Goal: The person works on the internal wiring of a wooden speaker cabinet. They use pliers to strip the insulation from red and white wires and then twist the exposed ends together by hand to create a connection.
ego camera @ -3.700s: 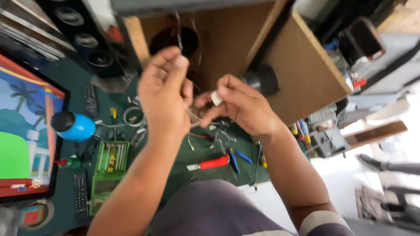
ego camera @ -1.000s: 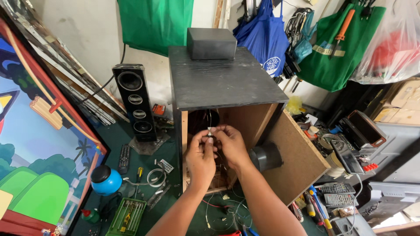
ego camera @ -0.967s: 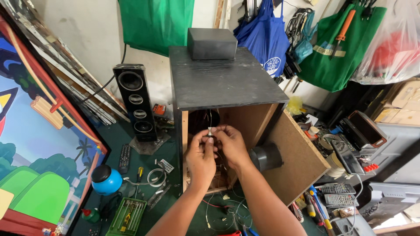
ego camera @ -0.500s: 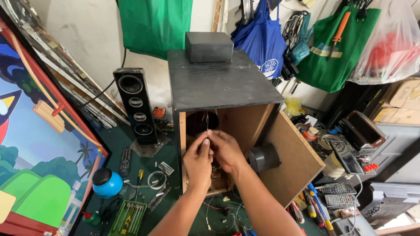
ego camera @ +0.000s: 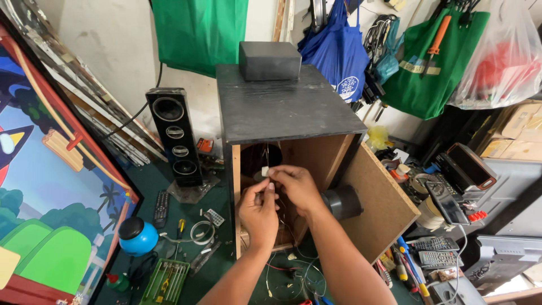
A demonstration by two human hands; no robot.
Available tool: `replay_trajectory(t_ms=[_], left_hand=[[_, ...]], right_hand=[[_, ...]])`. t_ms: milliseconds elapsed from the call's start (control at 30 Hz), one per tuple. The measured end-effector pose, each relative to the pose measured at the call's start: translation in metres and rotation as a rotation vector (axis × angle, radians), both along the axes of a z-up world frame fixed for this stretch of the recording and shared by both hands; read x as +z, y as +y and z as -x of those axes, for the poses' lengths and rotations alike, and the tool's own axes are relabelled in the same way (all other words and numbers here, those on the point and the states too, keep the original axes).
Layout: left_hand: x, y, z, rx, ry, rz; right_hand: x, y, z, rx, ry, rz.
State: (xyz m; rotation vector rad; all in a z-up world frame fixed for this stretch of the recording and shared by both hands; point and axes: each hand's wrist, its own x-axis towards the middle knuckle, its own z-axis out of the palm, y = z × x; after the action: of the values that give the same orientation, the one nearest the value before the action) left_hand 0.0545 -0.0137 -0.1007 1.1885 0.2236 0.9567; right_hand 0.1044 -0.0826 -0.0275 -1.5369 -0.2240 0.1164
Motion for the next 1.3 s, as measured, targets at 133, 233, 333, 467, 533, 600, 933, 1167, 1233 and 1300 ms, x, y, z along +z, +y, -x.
replay_trajectory(t_ms=[133, 233, 333, 467, 533, 600, 933, 1167, 1233, 1300], left_hand=[[0.004, 0.000, 0.003, -0.024, 0.005, 0.034], [0.009, 0.001, 0.006, -0.055, 0.007, 0.081], [0.010, 0.001, 0.007, -0.104, -0.028, 0.179], [0.021, 0.000, 0.013, -0.158, -0.060, 0.269], [0.023, 0.001, 0.013, -0.168, -0.058, 0.303], [0.019, 0.003, 0.010, -0.208, -0.048, 0.342], [0.056, 0.006, 0.050, -0.309, 0.147, 0.480], [0.020, 0.013, 0.104, -0.486, 0.391, 0.247], [0.007, 0.018, 0.120, -0.501, 0.435, 0.137], [-0.006, 0.022, 0.139, -0.577, 0.499, 0.128]], right_hand=[[0.004, 0.002, -0.003, 0.031, 0.031, 0.031], [0.004, 0.002, -0.001, 0.100, 0.076, -0.070], [0.002, 0.002, 0.005, 0.181, 0.199, -0.310], [-0.014, 0.000, -0.005, 0.274, 0.295, -0.434], [-0.016, 0.001, -0.007, 0.281, 0.326, -0.429], [-0.009, 0.002, -0.001, 0.267, 0.373, -0.460], [-0.004, 0.003, -0.009, 0.248, 0.489, -0.471], [-0.031, 0.002, -0.017, 0.174, 0.221, -0.435], [-0.031, 0.005, -0.018, 0.044, 0.278, -0.476], [-0.024, 0.006, -0.016, -0.037, 0.195, -0.544]])
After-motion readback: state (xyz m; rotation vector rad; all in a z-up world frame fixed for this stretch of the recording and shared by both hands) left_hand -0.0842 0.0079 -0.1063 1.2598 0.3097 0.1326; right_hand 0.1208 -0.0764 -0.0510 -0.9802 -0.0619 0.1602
